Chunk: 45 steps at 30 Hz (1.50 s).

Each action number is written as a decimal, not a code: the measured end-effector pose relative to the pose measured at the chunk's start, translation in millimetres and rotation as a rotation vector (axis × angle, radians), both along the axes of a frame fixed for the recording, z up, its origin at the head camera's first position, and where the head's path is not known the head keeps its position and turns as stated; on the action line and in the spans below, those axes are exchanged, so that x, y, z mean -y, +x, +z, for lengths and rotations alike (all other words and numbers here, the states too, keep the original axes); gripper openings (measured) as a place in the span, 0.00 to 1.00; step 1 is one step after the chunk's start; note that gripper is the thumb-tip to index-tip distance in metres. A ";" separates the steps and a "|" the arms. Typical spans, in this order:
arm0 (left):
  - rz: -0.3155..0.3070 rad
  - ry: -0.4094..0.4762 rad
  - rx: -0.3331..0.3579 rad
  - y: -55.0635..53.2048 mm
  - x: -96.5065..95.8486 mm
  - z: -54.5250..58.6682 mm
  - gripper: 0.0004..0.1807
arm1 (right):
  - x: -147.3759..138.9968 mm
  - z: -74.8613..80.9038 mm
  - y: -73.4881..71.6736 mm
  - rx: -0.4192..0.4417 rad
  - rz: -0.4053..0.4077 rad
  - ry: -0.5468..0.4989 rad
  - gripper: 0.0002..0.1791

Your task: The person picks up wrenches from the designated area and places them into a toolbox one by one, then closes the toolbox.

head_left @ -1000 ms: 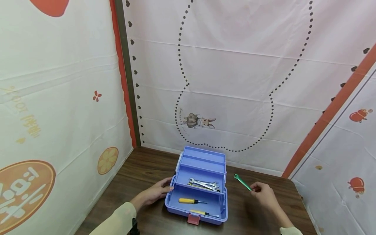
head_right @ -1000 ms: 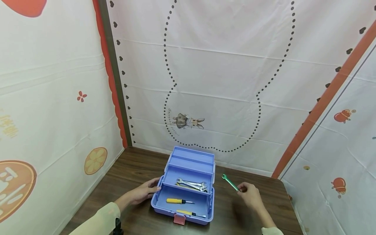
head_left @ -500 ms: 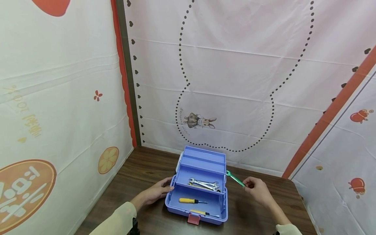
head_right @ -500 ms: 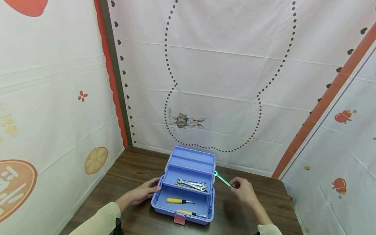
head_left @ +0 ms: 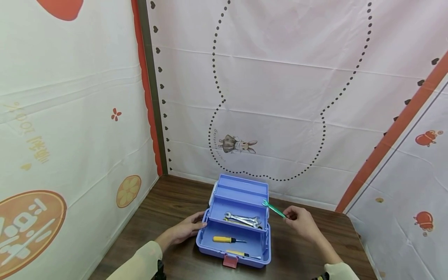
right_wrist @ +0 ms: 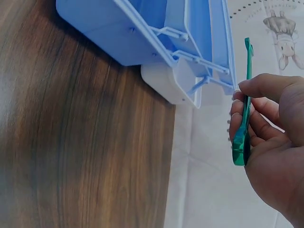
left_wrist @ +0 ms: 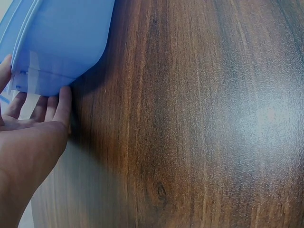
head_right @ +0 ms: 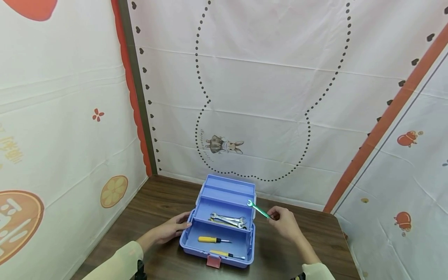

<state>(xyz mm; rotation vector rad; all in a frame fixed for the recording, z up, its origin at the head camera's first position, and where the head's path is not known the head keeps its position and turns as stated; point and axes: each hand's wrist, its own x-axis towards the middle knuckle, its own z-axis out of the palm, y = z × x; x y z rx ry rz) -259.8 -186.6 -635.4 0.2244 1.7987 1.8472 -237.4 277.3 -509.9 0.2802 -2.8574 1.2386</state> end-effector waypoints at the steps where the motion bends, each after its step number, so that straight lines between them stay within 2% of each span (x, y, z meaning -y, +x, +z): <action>1: 0.000 -0.001 -0.001 0.1 -0.1 0.2 0.42 | 2.0 0.7 -0.6 -0.001 0.004 -0.003 0.04; 13: 0.003 0.010 0.003 -1.2 0.9 -3.9 0.43 | 29.9 2.9 -8.1 -0.014 0.051 0.006 0.05; 24: 0.003 0.011 0.007 -2.1 1.9 -3.5 0.45 | 59.3 6.4 -14.3 -0.059 0.140 -0.003 0.07; 36: 0.007 0.008 0.004 -2.8 1.1 -5.8 0.44 | 80.1 1.2 -19.8 -0.089 0.254 0.028 0.07; 45: 0.004 0.022 0.006 -3.2 2.0 -9.5 0.45 | 101.7 -4.0 -17.8 -0.093 0.297 0.008 0.05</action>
